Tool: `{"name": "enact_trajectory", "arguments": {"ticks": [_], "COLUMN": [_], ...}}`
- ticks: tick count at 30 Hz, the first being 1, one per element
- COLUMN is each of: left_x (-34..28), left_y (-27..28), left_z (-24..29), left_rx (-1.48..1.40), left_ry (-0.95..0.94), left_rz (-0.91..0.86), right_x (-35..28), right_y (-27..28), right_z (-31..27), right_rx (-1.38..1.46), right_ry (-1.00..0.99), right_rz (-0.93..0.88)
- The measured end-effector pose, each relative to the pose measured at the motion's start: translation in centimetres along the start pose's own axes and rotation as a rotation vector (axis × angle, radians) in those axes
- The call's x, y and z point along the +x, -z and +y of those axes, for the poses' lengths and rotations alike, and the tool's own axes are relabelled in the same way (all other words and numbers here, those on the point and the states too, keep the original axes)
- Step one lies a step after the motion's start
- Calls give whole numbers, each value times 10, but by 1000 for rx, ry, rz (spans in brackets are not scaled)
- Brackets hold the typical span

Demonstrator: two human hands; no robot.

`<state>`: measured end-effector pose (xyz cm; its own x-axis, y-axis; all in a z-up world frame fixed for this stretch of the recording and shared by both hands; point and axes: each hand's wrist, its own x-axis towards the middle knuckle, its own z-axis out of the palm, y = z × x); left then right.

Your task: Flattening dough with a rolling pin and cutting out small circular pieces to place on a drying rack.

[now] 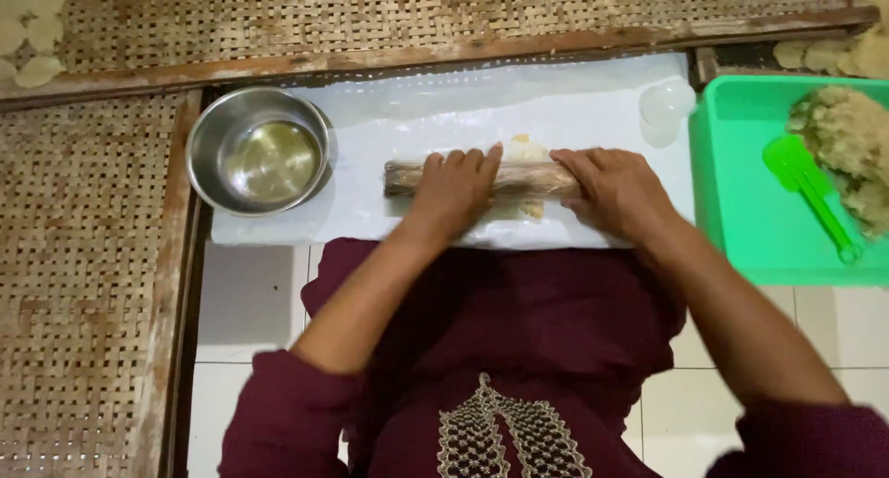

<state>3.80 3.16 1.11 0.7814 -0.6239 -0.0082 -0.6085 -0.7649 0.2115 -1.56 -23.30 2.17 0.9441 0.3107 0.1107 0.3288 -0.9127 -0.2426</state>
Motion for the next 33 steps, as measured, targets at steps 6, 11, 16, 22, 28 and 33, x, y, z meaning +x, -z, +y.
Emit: {"name": "enact_trajectory", "arguments": {"ticks": [6, 11, 16, 22, 28, 33], "left_x": [41, 31, 3, 3, 34, 56], "left_y": [103, 108, 20, -6, 20, 24], "left_z": [-10, -2, -12, -11, -17, -27], "left_rx": [-51, -37, -69, -31, 7, 52], "left_ry": [-159, -66, -164, -18, 61, 77], "left_rz": [109, -28, -25, 22, -96, -117], "right_x": [25, 10, -16, -20, 17, 35], "right_y": [92, 70, 13, -15, -15, -19], "right_z": [-1, -2, -9, 2, 7, 24], "right_rx": [-68, 92, 193, 49, -1, 68], "right_ry": [81, -187, -310, -121, -162, -192], "right_rz": [138, -24, -229, 48, 124, 58]}}
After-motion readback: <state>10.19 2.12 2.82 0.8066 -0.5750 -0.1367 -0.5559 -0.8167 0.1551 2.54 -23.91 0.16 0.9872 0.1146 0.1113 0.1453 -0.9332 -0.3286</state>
